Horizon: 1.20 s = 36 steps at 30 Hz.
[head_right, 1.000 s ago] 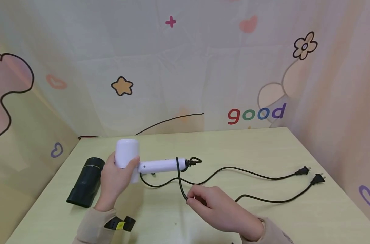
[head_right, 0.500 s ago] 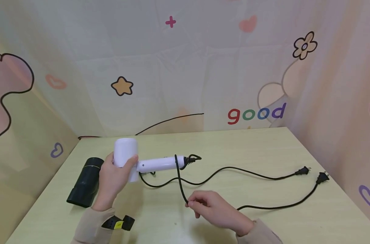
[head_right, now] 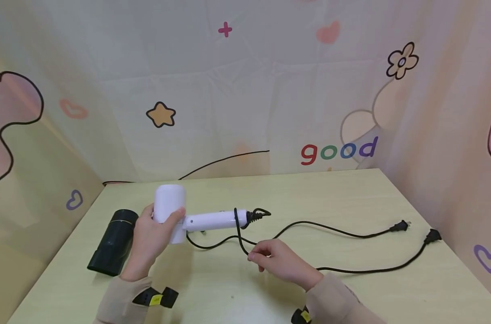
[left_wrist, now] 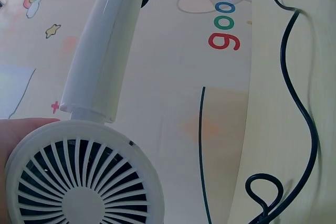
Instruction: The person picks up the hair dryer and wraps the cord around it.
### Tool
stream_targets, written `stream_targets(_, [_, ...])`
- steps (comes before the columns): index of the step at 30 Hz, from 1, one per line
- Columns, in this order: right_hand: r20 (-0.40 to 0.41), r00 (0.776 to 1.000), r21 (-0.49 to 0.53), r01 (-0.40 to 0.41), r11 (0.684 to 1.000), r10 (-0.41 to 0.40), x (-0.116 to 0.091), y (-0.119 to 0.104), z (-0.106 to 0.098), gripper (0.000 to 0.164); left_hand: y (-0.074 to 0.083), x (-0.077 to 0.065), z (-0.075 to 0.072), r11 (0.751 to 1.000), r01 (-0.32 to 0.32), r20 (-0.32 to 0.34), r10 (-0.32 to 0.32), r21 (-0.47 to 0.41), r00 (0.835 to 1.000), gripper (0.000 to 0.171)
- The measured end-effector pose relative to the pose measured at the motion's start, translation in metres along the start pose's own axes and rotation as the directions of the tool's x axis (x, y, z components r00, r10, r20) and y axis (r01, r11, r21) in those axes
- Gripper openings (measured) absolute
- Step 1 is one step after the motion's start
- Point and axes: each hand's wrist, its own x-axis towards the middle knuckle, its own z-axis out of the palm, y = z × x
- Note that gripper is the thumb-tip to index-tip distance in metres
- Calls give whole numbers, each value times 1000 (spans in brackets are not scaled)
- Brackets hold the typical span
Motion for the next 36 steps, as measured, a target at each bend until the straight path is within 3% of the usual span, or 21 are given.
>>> stream_targets(9, [-64,991,-104,-121,987,115,18,5,-10,37,2,-3,-2,1000,1,45,-1,3,999,78])
stream_targets(14, [-52,996,-141,-77,987,70,26,4,-20,31,0,-3,-4,1000,0,72,1,-10,997,78])
stream_targets(21, [-104,990,-175,-111,978,94,31,-4,-34,22,-1,-2,-3,1000,-13,104,14,-16,994,79])
stream_targets(26, [-122,992,-203,-40,978,15,38,-7,-45,7,0,1,-3,999,-20,122,24,-32,992,77])
stream_targets(30, [-134,991,-246,-25,969,-9,41,-6,-50,10,-2,1,-2,999,-26,140,31,-41,990,78])
stream_targets(36, [-144,990,-236,-39,971,5,44,-10,-53,29,-7,3,0,999,-24,144,29,-37,989,78])
